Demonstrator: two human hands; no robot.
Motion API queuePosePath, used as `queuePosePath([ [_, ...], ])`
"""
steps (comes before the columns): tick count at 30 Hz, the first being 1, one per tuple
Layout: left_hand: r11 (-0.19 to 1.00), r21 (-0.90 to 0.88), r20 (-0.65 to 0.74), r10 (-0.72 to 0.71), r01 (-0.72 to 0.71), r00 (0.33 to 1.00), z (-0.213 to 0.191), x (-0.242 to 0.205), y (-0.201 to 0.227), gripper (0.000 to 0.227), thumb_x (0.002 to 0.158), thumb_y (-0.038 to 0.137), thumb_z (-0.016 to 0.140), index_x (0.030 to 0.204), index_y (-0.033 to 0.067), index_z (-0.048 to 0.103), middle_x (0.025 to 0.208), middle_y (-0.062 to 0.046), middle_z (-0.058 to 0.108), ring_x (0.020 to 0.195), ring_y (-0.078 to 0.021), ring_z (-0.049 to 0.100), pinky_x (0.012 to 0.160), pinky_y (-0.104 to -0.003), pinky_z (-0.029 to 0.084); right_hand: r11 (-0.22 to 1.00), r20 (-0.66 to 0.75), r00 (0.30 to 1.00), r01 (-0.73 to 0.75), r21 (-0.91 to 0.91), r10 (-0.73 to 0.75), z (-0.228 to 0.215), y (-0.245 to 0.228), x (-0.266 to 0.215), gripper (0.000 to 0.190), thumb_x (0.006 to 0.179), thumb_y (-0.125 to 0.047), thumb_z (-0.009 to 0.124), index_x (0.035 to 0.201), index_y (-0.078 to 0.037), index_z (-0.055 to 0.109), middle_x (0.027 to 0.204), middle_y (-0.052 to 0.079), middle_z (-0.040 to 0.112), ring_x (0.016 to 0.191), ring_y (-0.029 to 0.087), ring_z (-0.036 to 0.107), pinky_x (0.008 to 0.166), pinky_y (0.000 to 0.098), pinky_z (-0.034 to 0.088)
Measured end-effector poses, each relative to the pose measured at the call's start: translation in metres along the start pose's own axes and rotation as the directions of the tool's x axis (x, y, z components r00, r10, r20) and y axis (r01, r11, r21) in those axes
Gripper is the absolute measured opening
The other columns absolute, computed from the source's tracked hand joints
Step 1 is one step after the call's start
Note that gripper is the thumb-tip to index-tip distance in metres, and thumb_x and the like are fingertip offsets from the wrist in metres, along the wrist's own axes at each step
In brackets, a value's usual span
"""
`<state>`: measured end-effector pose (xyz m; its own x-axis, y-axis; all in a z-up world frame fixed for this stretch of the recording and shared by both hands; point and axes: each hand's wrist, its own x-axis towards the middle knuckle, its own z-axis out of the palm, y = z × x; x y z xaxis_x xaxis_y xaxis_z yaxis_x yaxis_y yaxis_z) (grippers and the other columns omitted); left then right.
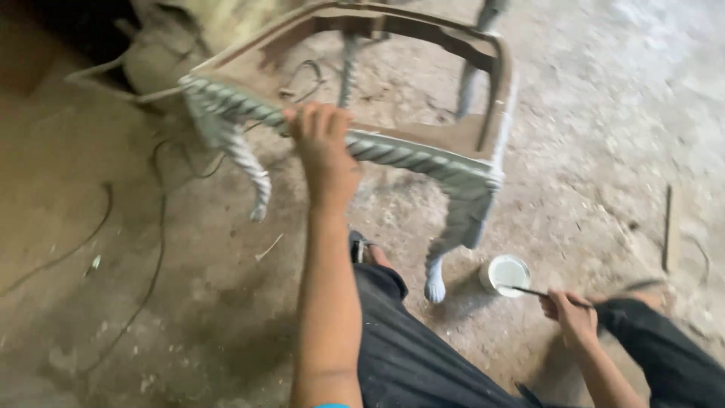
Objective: The person paints a wooden chair frame with white paint using a brush. They hold the frame with one hand and apply paint to the legs and edges, occasionally dipping the brush into a small paint can on the floor.
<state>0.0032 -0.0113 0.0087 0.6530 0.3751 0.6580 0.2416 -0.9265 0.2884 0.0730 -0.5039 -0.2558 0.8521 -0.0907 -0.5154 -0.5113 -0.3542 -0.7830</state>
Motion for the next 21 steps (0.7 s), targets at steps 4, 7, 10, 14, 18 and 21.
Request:
queuePosePath([
  [4,1.0,0.014,-0.053,0.02,-0.019,0.998,0.002,0.0,-0.002,0.046,0.06,-0.005,0.077,0.102,0.0068,0.064,0.112,-0.008,0.061,0.12,-0.0331,0.051,0.12,-0.066,0.022,0.979,-0.039,0.998,0.052,0.198,-0.045,-0.002,0.016,0.018,0.019,0.098,-0.01,0.07,0.091,0.008,0.067,0.077,0.021,0.069,0.063,0.021,0.063,0.063,0.029,0.056],
  [7,0.999,-0.042,-0.072,0.021,-0.024,0.997,0.007,0.003,0.0,0.044,0.061,-0.013,0.069,0.099,0.0083,0.063,0.11,-0.005,0.06,0.12,-0.032,0.05,0.121,-0.067,0.022,0.996,-0.105,0.991,-0.085,0.021,0.087,-0.005,0.017,0.011,0.029,0.099,-0.014,0.068,0.097,0.015,0.07,0.085,0.022,0.073,0.072,0.023,0.066,0.07,0.0342,0.057],
  [10,0.999,-0.034,-0.008,0.01,-0.011,1.0,0.011,0.006,-0.003,0.04,0.072,-0.011,0.067,0.106,0.0105,0.066,0.116,-0.004,0.062,0.126,-0.0313,0.049,0.124,-0.063,0.019,0.982,-0.058,0.998,0.028,0.187,-0.017,-0.009,0.049,0.023,0.025,0.101,-0.01,0.067,0.089,0.012,0.068,0.077,0.023,0.069,0.059,0.021,0.057,0.058,0.0319,0.052],
  [14,0.994,-0.07,-0.1,0.074,-0.081,0.992,0.004,0.013,-0.002,0.039,0.073,-0.012,0.067,0.104,0.0119,0.065,0.112,-0.004,0.063,0.12,-0.0306,0.053,0.117,-0.06,0.028,0.964,-0.109,0.994,0.046,0.26,-0.018,-0.007,0.051,0.013,0.02,0.102,-0.01,0.066,0.095,0.009,0.065,0.08,0.027,0.07,0.065,0.028,0.066,0.061,0.0326,0.055],
  [18,0.998,-0.029,-0.057,0.055,-0.056,0.997,0.005,0.011,-0.005,0.031,0.077,-0.009,0.072,0.102,0.0089,0.064,0.114,-0.003,0.064,0.123,-0.0299,0.054,0.123,-0.058,0.024,0.966,-0.145,0.989,0.078,0.247,-0.043,0.001,0.039,0.006,0.021,0.101,-0.009,0.068,0.093,0.011,0.067,0.08,0.026,0.071,0.067,0.029,0.067,0.065,0.0369,0.059],
  [21,0.991,-0.036,-0.121,0.122,-0.127,0.985,0.002,0.01,-0.007,0.035,0.069,-0.01,0.067,0.099,0.0079,0.067,0.106,-0.006,0.065,0.115,-0.0321,0.054,0.113,-0.059,0.029,0.995,-0.134,0.989,-0.056,0.078,0.066,0.008,0.0,-0.024,0.023,0.101,-0.01,0.066,0.098,0.012,0.071,0.081,0.027,0.074,0.071,0.029,0.068,0.067,0.037,0.059],
])
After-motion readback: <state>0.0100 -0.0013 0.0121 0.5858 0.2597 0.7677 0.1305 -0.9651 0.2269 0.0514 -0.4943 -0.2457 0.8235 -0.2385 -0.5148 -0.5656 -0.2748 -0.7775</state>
